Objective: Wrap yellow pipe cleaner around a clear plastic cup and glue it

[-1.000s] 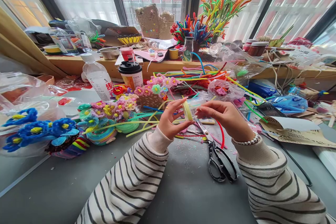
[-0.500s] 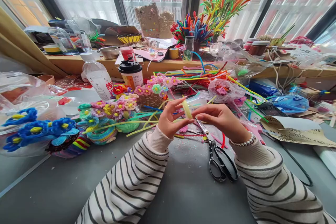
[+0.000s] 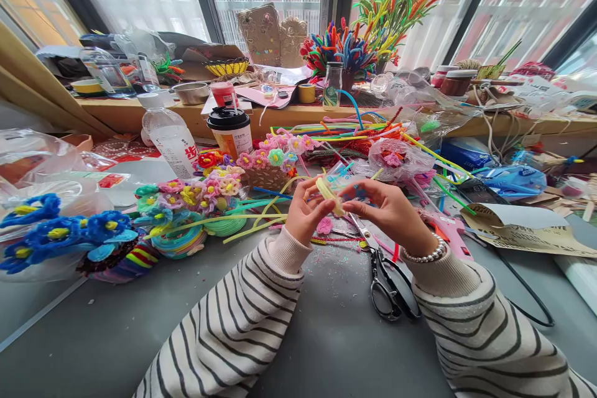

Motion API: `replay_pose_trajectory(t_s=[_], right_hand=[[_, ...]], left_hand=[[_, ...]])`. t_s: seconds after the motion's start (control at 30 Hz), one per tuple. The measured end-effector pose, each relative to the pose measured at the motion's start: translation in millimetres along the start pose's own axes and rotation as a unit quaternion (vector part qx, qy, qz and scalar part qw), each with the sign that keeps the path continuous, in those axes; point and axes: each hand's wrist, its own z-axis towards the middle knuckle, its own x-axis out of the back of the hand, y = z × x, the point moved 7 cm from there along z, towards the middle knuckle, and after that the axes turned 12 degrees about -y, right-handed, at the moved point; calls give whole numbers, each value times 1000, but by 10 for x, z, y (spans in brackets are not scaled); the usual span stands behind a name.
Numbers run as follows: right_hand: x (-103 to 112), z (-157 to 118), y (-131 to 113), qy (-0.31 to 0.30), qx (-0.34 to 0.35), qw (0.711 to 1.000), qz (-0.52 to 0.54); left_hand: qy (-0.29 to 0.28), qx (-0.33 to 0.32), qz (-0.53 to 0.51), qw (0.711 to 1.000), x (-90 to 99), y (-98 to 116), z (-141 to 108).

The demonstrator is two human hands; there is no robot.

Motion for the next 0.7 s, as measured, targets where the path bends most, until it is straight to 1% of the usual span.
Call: replay_pose_trajectory(t_s=[0.1, 0.13, 0.17, 0.2, 0.23, 0.33, 0.43, 0.53, 0.6, 0.7], right_hand=[[142, -21, 48, 69, 14, 995, 73], [188, -30, 57, 89, 21, 993, 70], [210, -30, 63, 91, 22, 995, 41], [205, -21, 74, 77, 17, 997, -4], [177, -6, 92, 49, 7, 997, -56], [52, 40, 190, -35, -28, 982, -185], [-58, 110, 291, -69, -42, 968, -237], [-216, 253, 418, -116, -52, 950, -286], [-326, 379, 510, -155, -59, 933, -320], [-417, 564, 622, -191, -82, 905, -371]], left_hand=[[31, -3, 7, 1000, 111, 94, 16], [41, -15, 5, 999, 165, 148, 23], [54, -30, 1, 998, 230, 208, 26], [66, -42, 0, 997, 295, 265, 28], [79, -59, -1, 995, 362, 328, 26], [94, -96, 13, 991, 498, 480, 15], [109, -107, 29, 988, 554, 541, -4], [120, -103, 31, 987, 563, 535, -12], [121, -99, 27, 987, 566, 525, -10], [127, -108, 13, 986, 593, 539, -18]])
